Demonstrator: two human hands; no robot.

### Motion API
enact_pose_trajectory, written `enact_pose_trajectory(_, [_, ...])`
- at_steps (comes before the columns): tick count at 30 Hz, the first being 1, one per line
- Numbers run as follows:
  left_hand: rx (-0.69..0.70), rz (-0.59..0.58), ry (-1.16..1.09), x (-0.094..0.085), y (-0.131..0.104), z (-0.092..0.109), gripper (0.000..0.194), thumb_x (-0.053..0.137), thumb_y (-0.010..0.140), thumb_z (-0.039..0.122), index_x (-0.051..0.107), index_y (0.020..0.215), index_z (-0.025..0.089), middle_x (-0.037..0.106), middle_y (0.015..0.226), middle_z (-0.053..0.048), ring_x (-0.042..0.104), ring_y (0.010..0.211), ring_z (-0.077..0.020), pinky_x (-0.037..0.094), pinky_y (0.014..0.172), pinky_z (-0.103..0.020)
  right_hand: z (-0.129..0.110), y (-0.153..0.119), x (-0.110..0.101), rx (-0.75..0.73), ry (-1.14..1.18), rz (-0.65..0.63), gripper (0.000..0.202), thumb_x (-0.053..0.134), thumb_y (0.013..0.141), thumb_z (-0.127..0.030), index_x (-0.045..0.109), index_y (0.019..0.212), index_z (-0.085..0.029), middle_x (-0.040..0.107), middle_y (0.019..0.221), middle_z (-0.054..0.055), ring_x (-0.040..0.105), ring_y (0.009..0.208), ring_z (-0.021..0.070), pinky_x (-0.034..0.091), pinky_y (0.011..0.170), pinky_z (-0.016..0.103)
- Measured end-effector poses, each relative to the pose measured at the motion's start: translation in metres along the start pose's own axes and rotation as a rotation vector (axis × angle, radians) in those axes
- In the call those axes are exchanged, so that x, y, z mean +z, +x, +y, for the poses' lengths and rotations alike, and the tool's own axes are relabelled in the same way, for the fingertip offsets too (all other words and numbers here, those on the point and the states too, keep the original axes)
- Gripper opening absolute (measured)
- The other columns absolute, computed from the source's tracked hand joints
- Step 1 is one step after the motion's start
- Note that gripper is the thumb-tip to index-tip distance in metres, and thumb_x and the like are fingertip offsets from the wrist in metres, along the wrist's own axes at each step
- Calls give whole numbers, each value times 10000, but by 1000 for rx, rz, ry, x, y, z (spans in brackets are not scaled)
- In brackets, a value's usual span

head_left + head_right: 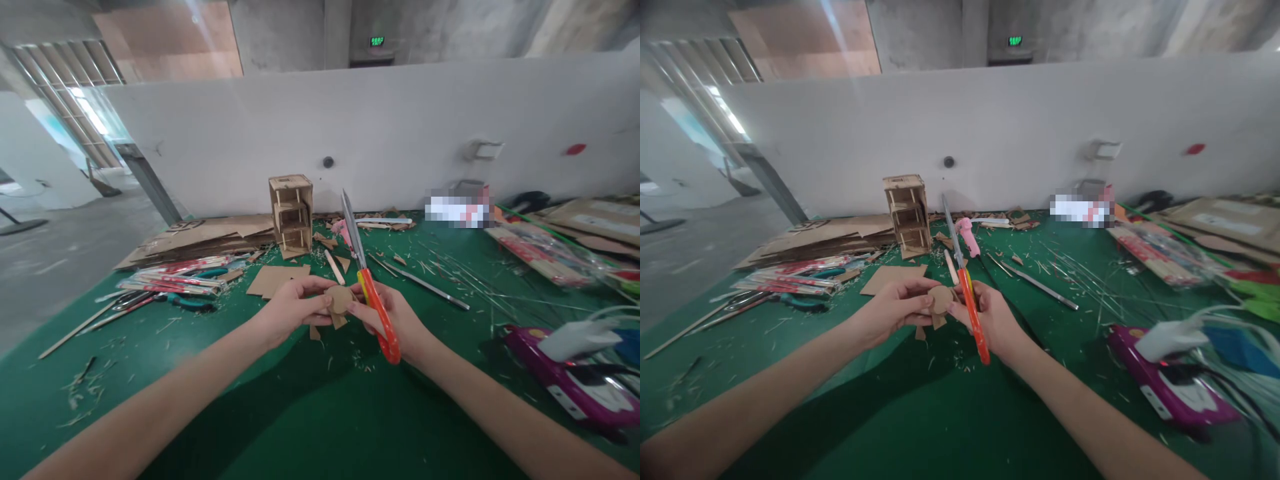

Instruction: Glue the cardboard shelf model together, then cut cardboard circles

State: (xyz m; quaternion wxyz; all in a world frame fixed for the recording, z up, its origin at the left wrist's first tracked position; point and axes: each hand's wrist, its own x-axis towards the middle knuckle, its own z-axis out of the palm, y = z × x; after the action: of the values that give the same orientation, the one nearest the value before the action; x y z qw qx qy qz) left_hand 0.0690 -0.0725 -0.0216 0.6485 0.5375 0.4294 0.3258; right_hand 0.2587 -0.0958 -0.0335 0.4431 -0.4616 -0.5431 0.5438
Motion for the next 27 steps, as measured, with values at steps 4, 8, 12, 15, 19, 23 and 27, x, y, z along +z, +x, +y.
enact_pose_trajectory(4, [65, 31, 5, 1, 1, -5, 256, 693, 828, 255, 648, 1062, 163, 678, 1089, -90, 694, 858, -144, 591, 752, -259, -2, -1, 0, -10, -15, 25, 433, 783, 642, -430, 582, 924, -169, 570, 736, -7, 438, 510, 87, 332, 434, 237])
enact_pose_trajectory(8, [86, 28, 22, 0, 0, -8, 260, 687, 834, 282, 636, 1065, 174, 667, 1112, -85, 690, 880, -143, 595, 761, -259, 3, 2, 0, -47, -31, 66, 419, 788, 628, -412, 586, 910, -177, 615, 786, 19, 567, 658, 148, 473, 603, 289])
enact_pose_trajectory(12, [93, 41, 63, 2, -2, -5, 249, 700, 817, 270, 623, 1028, 163, 660, 1096, -85, 682, 890, -151, 602, 766, -281, 7, 6, -2, -95, -65, 75, 370, 786, 628, -376, 597, 882, -184, 636, 818, 29, 611, 799, 195, 502, 789, 357])
enact_pose_trajectory(15, [108, 56, 95, 5, -3, -3, 222, 688, 819, 252, 618, 1009, 160, 659, 1088, -80, 679, 887, -153, 603, 770, -301, 8, 6, -3, -111, -90, 83, 345, 778, 640, -370, 606, 874, -184, 639, 803, 29, 616, 791, 201, 511, 775, 361])
enact_pose_trajectory(19, [155, 68, 154, 8, -4, -3, 239, 652, 831, 213, 603, 1058, 158, 663, 1091, -78, 683, 837, -140, 602, 759, -302, 9, 5, -3, -127, -95, 102, 325, 775, 640, -359, 606, 858, -187, 644, 799, 31, 618, 779, 202, 511, 755, 358])
enact_pose_trajectory(23, [243, 72, 236, 8, -5, -3, 261, 643, 831, 235, 598, 1079, 168, 650, 1130, -75, 680, 784, -129, 601, 738, -300, 11, 6, -4, -128, -99, 94, 319, 763, 647, -344, 588, 863, -186, 638, 807, 27, 607, 769, 196, 499, 736, 347])
enact_pose_trajectory(27, [281, 70, 254, 7, -5, -4, 248, 649, 821, 245, 595, 1052, 175, 660, 1098, -61, 683, 747, -120, 598, 726, -289, 13, 6, -4, -134, -124, 92, 304, 743, 660, -339, 573, 863, -191, 614, 804, 13, 589, 755, 186, 488, 729, 341])
